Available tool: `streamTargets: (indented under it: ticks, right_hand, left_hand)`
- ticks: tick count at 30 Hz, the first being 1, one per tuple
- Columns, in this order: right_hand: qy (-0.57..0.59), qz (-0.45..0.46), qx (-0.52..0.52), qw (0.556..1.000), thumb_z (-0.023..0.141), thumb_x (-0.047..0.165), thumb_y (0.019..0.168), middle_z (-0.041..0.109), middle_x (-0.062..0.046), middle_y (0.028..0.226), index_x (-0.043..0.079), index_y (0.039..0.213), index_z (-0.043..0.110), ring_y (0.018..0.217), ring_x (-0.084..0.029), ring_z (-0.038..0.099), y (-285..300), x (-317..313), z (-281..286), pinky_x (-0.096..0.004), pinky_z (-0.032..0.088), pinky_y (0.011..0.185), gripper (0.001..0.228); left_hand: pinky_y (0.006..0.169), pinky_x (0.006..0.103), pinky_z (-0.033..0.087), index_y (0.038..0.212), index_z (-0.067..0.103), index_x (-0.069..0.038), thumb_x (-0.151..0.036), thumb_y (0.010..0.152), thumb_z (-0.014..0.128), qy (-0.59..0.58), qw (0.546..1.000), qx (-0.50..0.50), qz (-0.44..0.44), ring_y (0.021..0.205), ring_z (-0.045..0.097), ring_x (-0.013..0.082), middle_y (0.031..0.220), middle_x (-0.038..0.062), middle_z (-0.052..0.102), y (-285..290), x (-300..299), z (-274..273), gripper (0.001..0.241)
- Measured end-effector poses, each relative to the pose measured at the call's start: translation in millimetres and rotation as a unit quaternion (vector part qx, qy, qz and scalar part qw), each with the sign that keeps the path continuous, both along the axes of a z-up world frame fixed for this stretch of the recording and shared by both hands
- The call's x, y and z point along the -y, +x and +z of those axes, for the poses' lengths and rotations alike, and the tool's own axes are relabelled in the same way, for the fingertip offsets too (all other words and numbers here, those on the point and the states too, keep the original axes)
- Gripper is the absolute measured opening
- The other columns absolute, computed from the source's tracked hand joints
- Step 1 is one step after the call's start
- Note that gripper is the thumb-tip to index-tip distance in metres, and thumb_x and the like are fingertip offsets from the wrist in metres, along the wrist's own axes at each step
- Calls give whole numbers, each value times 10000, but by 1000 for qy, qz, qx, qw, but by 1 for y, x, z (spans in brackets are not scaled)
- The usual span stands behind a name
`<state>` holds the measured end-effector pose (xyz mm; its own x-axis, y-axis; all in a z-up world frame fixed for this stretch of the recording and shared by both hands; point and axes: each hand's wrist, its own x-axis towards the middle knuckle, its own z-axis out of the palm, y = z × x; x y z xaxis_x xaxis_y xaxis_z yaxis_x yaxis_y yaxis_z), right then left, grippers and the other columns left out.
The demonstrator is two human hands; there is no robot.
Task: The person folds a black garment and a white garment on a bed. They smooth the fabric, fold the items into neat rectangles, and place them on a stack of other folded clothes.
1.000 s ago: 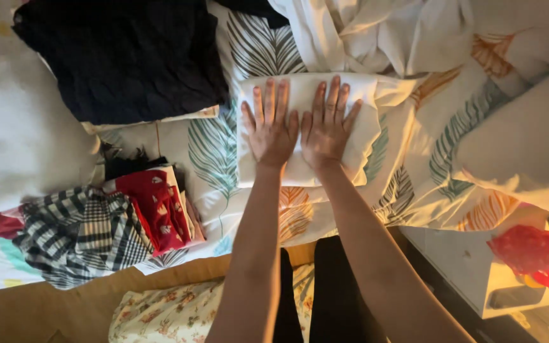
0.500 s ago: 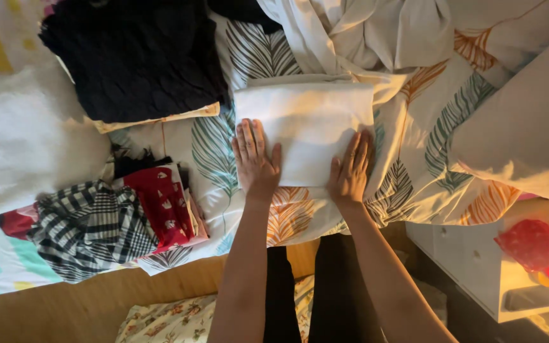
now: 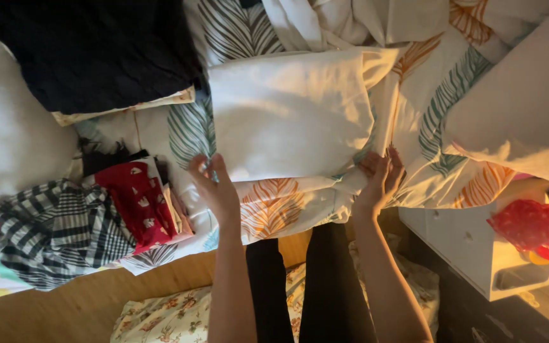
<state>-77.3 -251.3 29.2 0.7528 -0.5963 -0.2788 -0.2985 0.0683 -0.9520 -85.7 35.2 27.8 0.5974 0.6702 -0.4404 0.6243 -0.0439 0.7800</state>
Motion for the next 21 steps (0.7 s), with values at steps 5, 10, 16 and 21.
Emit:
streamTargets:
  ticks: [5, 10, 16, 21]
  right_hand:
    - [24, 31, -1, 999, 583, 207, 1088, 635, 4, 1123, 38, 1468, 521, 952, -88, 576, 15, -19, -14, -252, 495, 849, 420]
    - [9, 63, -15, 998, 573, 281, 1117, 525, 30, 946, 17, 1430, 596, 820, -85, 464, 21, -5, -22, -256, 397, 717, 410]
    - [303, 35, -38, 952, 470, 296, 1072, 670, -27, 992, 59, 1152, 635, 875, -135, 632, 31, 36, -17, -285, 531, 803, 300]
    - [221, 188, -109, 951, 576, 142, 1045, 616, 22, 927, 67, 1189, 664, 766, -72, 536, 4, 60, -29, -221, 438, 669, 184]
  left_hand:
    - [893, 427, 509, 1277, 519, 18, -237, 1013, 655, 45, 998, 15, -34, 1143, 551, 326, 1228, 187, 577, -15, 34, 2, 391]
    - [957, 442, 481, 1240, 546, 2, -177, 1055, 610, 100, 993, -19, -57, 1140, 579, 310, 1210, 164, 619, -20, 26, -18, 265]
    - [1120, 470, 491, 1374, 517, -63, -183, 1016, 644, 115, 974, 166, -104, 1330, 542, 322, 1408, 133, 513, 40, 94, 22, 398]
    - [1272, 715, 124, 1607, 355, -243, -450, 1008, 670, 246, 841, 181, -447, 1599, 218, 363, 1696, 63, 267, 85, 168, 13, 708]
